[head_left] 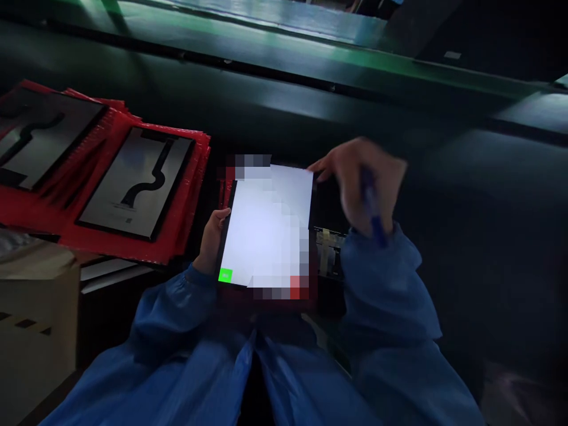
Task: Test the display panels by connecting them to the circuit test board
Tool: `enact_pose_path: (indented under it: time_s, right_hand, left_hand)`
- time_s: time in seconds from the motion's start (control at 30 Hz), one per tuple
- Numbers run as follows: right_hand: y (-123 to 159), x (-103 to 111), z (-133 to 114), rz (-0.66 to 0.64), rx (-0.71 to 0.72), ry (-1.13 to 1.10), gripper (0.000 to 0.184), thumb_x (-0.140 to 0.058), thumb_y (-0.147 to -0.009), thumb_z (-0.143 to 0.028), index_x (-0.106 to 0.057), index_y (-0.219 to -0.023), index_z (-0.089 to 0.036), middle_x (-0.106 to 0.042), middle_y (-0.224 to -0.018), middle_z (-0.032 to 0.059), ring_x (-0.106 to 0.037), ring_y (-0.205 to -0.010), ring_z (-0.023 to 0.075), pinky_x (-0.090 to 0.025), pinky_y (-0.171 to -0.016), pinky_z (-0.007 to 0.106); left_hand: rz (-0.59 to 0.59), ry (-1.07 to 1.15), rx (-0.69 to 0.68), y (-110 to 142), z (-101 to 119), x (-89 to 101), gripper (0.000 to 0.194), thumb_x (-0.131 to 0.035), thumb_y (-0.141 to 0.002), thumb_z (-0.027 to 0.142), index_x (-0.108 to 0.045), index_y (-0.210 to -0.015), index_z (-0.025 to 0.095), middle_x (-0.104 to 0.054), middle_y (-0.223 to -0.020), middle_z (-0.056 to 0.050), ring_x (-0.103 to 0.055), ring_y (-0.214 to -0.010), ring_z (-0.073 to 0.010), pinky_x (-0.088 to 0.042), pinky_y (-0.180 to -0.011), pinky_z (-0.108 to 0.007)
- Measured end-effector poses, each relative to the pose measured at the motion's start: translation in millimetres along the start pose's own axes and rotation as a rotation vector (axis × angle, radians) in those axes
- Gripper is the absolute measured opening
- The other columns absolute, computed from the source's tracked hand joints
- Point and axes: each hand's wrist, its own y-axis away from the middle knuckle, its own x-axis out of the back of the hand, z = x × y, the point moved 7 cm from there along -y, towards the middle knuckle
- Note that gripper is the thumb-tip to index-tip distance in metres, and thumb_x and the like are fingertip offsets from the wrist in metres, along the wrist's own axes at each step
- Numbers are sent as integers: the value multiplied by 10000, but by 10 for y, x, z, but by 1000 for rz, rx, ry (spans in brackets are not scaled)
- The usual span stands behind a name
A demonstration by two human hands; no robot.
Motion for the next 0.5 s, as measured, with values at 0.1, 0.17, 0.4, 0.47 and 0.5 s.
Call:
enact_pose_path:
  time_s: [0.1,0.17,0.4,0.47,0.5]
  right_hand:
    - [345,-455,-371,-449,232,173,274,-661,-938,-415,-675,-1095,-192,-717,-1261,88,-672,-1202,267,-546,-1048,483]
    - [592,-677,-452,-597,324,298,408,-701,-912,-383,-637,-1244,-155,-578,-1451,165,-496,-1403,322,-410,-1172,569]
    - [945,-546,-516,-449,429,439,102,-607,-950,-104,-691,-1008,-107,-708,-1256,187,-656,-1234,287,-556,-1064,456]
    - [948,-391,-549,-386,396,417,98,-629,-939,-114,-689,-1015,-132,-720,-1240,170,-682,-1193,275,-604,-997,415]
    - [937,-293,-553,-336,361,401,122,-648,-931,-126,-688,-1043,-153,-718,-1251,158,-697,-1167,262,-623,-958,388]
  left_hand:
    - [-6,17,14,8,-40,-24,239,-548,-754,280,-701,-873,140,-734,-673,-43,-734,-672,-268,-580,-608,-337]
    - [1,9,44,24,-71,-28,293,-507,-771,270,-707,-926,123,-754,-715,-59,-743,-722,-277,-593,-668,-359]
    - [-53,26,104,3,-124,-7,331,-533,-736,316,-714,-928,116,-774,-778,-94,-748,-804,-333,-599,-720,-410]
    - [-37,13,95,-18,-123,38,291,-553,-720,325,-710,-869,131,-763,-742,-84,-746,-772,-337,-600,-674,-406]
    - [-15,3,85,-28,-116,70,254,-559,-716,325,-701,-820,141,-750,-704,-75,-744,-745,-333,-597,-640,-396]
